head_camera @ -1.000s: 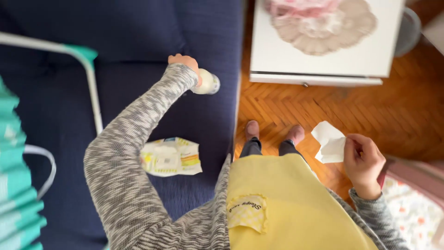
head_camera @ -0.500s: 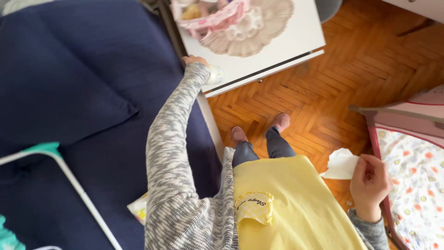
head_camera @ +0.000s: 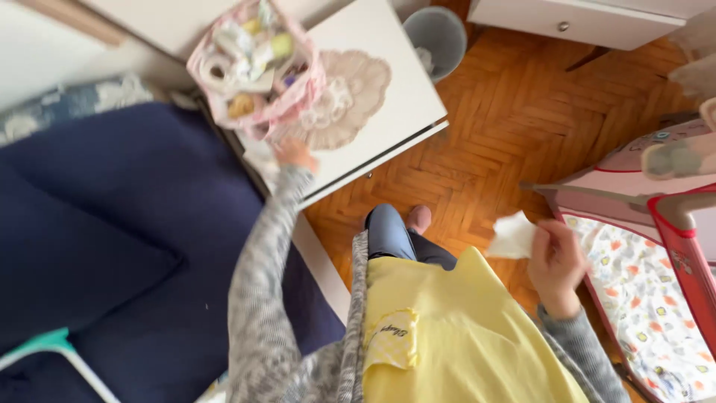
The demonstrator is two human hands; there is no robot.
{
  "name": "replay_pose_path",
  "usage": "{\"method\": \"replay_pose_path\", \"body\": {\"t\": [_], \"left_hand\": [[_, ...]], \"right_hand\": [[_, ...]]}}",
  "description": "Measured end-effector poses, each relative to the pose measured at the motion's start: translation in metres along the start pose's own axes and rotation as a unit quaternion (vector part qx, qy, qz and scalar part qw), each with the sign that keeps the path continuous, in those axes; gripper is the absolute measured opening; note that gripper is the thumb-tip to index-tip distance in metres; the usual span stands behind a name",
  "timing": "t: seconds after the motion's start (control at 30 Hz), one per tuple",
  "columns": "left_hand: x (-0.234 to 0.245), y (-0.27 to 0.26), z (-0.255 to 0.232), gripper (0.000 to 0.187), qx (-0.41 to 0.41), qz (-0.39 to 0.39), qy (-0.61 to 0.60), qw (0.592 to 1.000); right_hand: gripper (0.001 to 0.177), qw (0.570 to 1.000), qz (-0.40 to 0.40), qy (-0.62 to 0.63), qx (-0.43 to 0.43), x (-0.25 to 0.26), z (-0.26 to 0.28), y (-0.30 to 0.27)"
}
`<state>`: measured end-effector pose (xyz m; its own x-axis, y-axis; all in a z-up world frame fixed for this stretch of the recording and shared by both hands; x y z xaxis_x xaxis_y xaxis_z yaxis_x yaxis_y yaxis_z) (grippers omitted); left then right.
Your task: The person wipes the top of a white dresser and a white tabletop using a cloth and disposable wipes. They lift a decorative lace doily, wipe the surface beneath it, and place the doily back. They open a dresser drawer, wipe inside and around it, then handle a pack of baby wipes.
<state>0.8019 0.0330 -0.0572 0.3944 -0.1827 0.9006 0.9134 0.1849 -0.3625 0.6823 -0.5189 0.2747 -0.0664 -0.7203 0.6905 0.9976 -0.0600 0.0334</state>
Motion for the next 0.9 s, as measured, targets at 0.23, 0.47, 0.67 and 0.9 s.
{"method": "replay_pose_path", "body": {"t": [0.23,0.47,0.67,0.9], "left_hand": [[0.316,-0.111,-0.179,0.051,-0.382,0.017,-0.663,0.644],[0.413,-0.033,-0.235,0.026,-0.444,0.018,-0.647,0.620],[0.481,0.033,-0.262,0.018,-0.512,0.085,-0.640,0.566],[0.481,0.081,-0.327,0.020,-0.558,0.208,-0.633,0.495]], "right_hand": [[0.011,0.994,-0.018,0.069,0.077,-0.040,0.061,0.113],[0.010,0.985,-0.067,0.044,0.151,-0.032,0.104,0.228],[0.012,0.947,-0.118,0.288,0.080,-0.031,0.046,0.280],[0.011,0.967,-0.186,0.173,0.035,-0.001,0.030,0.321]]}}
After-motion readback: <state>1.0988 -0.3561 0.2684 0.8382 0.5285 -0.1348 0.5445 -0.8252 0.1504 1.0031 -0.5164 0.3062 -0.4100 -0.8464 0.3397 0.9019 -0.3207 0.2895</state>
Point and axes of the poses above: each hand's wrist, its own y-axis towards the middle knuckle, its own x-axis out of the back of the hand, z = x × y, the point moved 7 cm from there along y, towards the middle knuckle, and after that the axes turned 8 degrees about z, right-handed, at the moved point
